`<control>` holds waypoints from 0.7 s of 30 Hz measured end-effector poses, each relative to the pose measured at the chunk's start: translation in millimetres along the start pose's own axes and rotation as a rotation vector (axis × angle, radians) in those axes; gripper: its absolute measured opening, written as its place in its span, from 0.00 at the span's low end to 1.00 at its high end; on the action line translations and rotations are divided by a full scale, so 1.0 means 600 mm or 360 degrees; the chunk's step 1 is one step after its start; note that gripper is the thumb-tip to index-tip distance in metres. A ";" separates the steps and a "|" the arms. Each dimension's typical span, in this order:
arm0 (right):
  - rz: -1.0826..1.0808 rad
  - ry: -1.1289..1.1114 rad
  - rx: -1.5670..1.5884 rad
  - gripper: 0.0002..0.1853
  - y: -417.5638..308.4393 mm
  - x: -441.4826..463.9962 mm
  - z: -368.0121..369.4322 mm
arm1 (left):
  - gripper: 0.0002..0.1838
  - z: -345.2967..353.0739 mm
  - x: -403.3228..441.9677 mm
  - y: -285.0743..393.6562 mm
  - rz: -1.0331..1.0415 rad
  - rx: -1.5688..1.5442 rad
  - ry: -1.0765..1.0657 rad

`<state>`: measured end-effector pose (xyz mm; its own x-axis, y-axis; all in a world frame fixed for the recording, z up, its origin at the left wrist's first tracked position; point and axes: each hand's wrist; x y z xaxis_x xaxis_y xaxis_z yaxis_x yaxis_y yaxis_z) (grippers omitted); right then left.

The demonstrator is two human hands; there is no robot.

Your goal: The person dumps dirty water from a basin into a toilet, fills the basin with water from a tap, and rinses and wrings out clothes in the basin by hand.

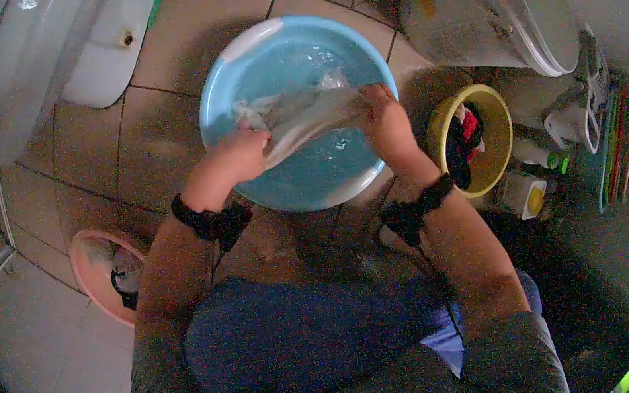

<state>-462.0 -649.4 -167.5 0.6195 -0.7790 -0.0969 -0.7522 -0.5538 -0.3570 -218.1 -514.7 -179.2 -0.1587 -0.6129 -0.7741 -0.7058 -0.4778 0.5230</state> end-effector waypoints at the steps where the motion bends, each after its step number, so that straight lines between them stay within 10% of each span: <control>1: -0.0001 -0.0006 0.0004 0.23 0.001 -0.001 0.023 | 0.30 0.020 0.010 -0.009 0.0129 -0.0146 0.0254; 5: 0.0132 -0.0004 -0.0328 0.34 -0.011 0.002 0.127 | 0.39 0.105 0.059 -0.024 0.0012 -0.0632 0.1061; 9: 0.0727 -0.0180 -0.0216 0.34 -0.076 0.021 0.208 | 0.48 0.122 0.125 -0.049 -0.0066 -0.1005 0.0884; 11: 0.1004 -0.0310 -0.0031 0.33 -0.085 0.025 0.229 | 0.53 0.087 0.103 -0.027 -0.0017 -0.2067 0.0839; 13: 0.1177 -0.0807 0.1794 0.26 -0.094 0.033 0.222 | 0.51 0.080 0.091 0.001 0.0021 -0.2339 0.0868; 21: 0.0032 -0.0070 0.1260 0.13 -0.245 -0.014 0.065 | 0.39 0.035 0.103 -0.043 0.0277 -0.3250 -0.0074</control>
<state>-348.1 -549.9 -150.6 0.6283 -0.7651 -0.1412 -0.3904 -0.1530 -0.9079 -224.6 -527.1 -248.1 -0.1617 -0.7228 -0.6719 0.9439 -0.3119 0.1084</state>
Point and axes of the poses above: each hand's wrist, its own x-axis towards the middle knuckle, its own z-axis out of the palm, y = z × x, and after that the axes turned 14 degrees about -x, right-handed
